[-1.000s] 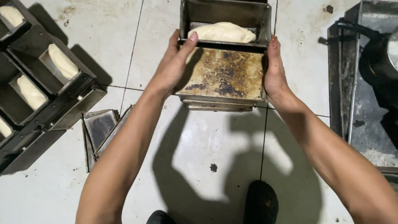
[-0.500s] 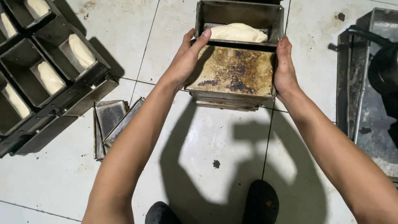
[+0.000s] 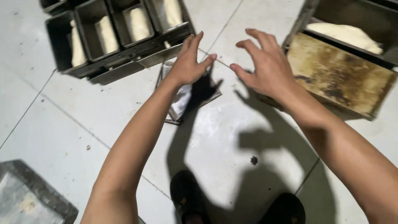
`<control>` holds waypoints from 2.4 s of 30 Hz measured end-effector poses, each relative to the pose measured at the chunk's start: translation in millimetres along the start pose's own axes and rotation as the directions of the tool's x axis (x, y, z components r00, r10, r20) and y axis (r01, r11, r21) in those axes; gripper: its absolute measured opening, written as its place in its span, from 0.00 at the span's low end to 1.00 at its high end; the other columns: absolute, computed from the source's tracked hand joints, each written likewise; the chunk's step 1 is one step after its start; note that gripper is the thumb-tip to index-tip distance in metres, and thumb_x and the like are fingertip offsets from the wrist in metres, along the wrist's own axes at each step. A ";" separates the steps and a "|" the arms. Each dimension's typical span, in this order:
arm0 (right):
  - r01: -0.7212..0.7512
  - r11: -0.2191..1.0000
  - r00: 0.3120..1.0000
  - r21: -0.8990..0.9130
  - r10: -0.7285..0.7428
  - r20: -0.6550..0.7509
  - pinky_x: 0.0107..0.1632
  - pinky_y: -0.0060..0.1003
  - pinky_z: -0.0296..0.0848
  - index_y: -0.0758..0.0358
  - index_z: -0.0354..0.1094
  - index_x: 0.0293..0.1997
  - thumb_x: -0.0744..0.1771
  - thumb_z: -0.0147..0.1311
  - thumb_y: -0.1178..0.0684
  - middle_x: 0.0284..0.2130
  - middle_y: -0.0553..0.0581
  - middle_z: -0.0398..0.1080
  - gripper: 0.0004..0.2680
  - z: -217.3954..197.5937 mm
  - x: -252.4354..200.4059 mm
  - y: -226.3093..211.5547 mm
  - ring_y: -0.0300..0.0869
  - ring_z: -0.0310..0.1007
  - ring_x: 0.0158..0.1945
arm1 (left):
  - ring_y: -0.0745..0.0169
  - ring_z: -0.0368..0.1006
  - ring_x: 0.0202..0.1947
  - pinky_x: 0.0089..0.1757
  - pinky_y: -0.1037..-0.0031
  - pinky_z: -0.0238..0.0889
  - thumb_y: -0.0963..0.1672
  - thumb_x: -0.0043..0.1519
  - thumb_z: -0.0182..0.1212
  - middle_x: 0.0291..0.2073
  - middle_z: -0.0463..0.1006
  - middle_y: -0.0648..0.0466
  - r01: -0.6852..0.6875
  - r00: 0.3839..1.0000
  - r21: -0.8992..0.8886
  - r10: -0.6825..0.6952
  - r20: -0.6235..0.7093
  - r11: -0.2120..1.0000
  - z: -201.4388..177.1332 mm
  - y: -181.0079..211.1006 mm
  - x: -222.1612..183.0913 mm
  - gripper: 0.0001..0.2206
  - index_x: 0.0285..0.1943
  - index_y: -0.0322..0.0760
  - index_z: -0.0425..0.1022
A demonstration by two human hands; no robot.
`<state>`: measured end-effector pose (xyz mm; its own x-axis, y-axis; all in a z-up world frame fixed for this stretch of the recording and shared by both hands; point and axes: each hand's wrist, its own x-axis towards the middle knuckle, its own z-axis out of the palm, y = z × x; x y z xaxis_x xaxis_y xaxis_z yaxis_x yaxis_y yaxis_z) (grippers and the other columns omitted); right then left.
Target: Placing lids on metal loaf pans and organizing them into stacks on the floor.
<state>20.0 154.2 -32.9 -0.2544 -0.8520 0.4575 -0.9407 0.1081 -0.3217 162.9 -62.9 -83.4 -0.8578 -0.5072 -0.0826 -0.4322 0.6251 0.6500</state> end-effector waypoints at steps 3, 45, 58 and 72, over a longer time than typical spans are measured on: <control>-0.035 0.999 0.957 0.023 0.027 0.290 0.60 0.57 0.65 0.62 0.70 0.59 0.66 0.62 0.47 0.65 0.64 0.62 0.17 77.7 14.4 -23.6 0.58 0.60 0.66 | 0.31 0.51 0.73 0.63 0.39 0.49 0.58 0.64 0.59 0.77 0.45 0.39 0.113 0.993 0.224 -0.116 0.000 0.968 -23.2 -48.2 -44.9 0.39 0.80 0.47 0.46; -0.764 0.576 0.642 0.291 0.723 0.256 0.39 0.39 0.75 0.57 0.63 0.59 0.69 0.55 0.41 0.36 0.52 0.78 0.16 -178.6 -19.0 84.3 0.41 0.80 0.34 | 0.33 0.47 0.74 0.69 0.43 0.25 0.60 0.26 0.91 0.74 0.52 0.35 -0.599 0.801 0.445 0.504 0.324 0.665 24.9 179.1 64.9 0.79 0.81 0.49 0.25; -0.557 0.780 0.711 -0.286 0.625 0.322 0.66 0.59 0.59 0.65 0.51 0.76 0.52 0.70 0.29 0.70 0.64 0.55 0.48 -150.1 -88.4 224.5 0.61 0.54 0.70 | 0.21 0.54 0.67 0.68 0.44 0.26 0.52 0.25 0.88 0.67 0.56 0.29 -0.526 0.843 0.653 0.232 0.486 0.545 10.3 191.8 191.2 0.73 0.82 0.43 0.38; -0.505 0.826 0.782 -0.249 0.560 0.274 0.61 0.57 0.64 0.74 0.57 0.72 0.49 0.75 0.31 0.64 0.69 0.63 0.49 -146.2 -92.2 231.1 0.62 0.61 0.63 | 0.25 0.57 0.66 0.69 0.49 0.31 0.46 0.23 0.91 0.69 0.56 0.32 -0.539 0.802 0.622 0.119 0.586 0.568 38.4 204.6 213.6 0.74 0.82 0.58 0.38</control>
<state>-206.8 332.5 -28.3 -0.6643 -0.7458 -0.0497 -0.7047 0.6471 -0.2909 -119.4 -20.7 2.9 -0.9019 0.0154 -0.4316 0.0438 0.9975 -0.0559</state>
